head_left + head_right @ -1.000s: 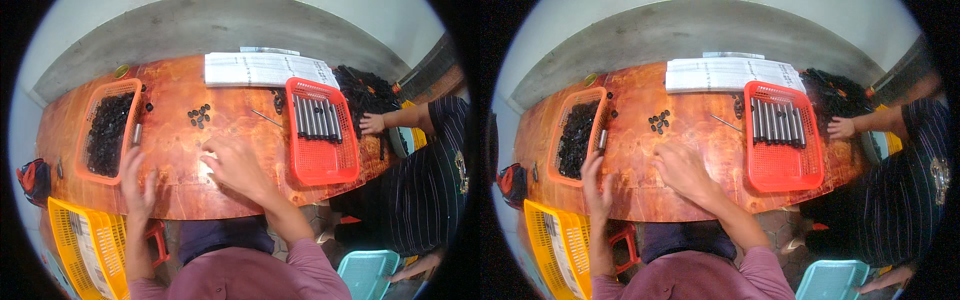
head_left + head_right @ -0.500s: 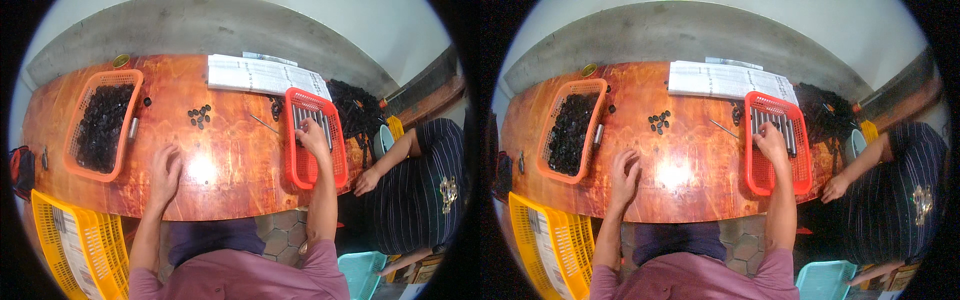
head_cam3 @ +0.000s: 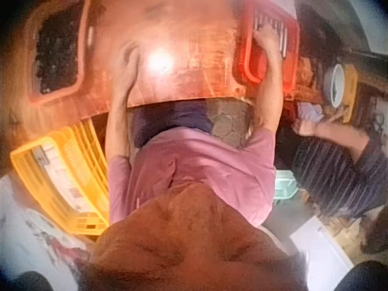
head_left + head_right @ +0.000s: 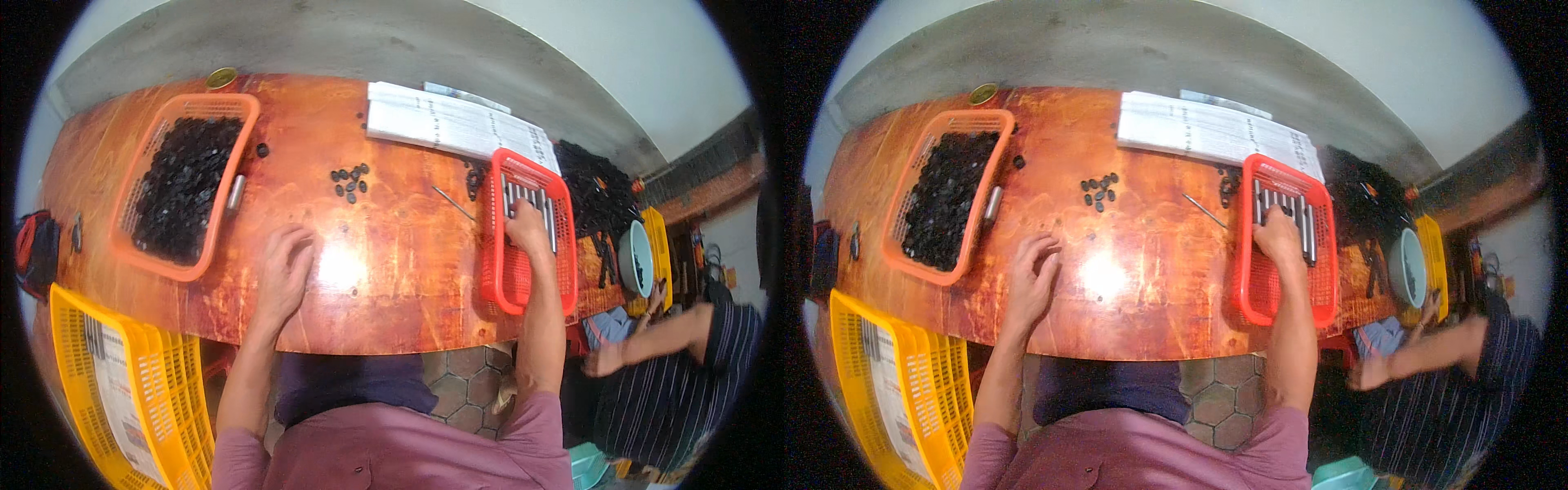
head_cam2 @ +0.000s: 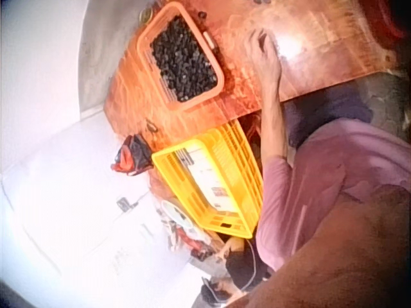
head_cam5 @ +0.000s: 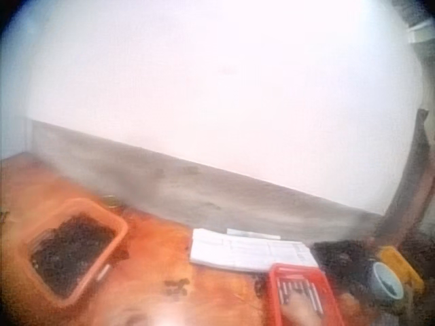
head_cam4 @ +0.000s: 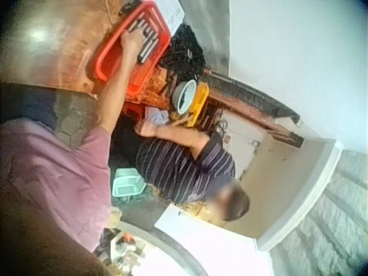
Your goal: The person repeatedly picks small black cylindrical pieces from a basket and inserts them into a metal tube held in the left hand. After filling the tube, they place it into a yellow basket and repeat the process with a new tube. The workspace includes multiple colored baskets, a wooden table, and scattered components.
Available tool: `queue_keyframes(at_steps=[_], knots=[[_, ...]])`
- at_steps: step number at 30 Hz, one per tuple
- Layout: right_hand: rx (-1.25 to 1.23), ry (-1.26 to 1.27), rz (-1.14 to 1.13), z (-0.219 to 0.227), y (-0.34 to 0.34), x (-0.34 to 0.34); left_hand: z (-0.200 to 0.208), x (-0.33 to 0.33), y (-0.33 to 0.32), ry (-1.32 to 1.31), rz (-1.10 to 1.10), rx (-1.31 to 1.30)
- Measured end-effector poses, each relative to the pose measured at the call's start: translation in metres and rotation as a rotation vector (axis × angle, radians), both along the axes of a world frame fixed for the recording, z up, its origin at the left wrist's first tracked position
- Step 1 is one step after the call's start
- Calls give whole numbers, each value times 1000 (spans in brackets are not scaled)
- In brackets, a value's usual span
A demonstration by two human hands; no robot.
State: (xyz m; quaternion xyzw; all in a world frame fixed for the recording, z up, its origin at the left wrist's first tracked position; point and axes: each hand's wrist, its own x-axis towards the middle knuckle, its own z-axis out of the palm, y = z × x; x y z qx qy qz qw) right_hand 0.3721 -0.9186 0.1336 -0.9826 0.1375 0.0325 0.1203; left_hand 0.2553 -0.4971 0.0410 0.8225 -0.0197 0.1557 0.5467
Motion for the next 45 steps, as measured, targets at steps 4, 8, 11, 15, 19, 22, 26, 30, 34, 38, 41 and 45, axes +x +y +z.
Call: queue_keyframes(at_steps=[4,8,11,15,19,22,26,30,34,38,41,45], knots=[[23,-15,-35,-6,-17,4,1,1,0,-36,-17,31],[-51,-270,-86,29,-4,-20,3,1,-2,-56,-20,41],[175,-505,-38,73,41,-56,2,-1,1,-62,-14,86],[460,-581,273,71,123,-100,8,-3,-1,26,-11,-53],[432,-488,684,6,180,-115,29,4,-28,359,-196,-776],[323,-493,799,-24,215,-117,26,13,-42,353,-247,-876],[577,-502,756,-38,223,-102,21,38,-27,403,-241,-1084],[516,-460,594,-50,206,-46,0,64,-11,424,-347,-1266],[445,-506,577,-66,205,-2,4,60,-10,457,-393,-1197],[405,-458,529,-68,215,11,0,62,-8,484,-453,-1191],[381,-477,515,-77,218,16,-4,67,-10,498,-468,-1188],[348,-465,531,-86,220,19,1,69,-6,535,-464,-1183]])
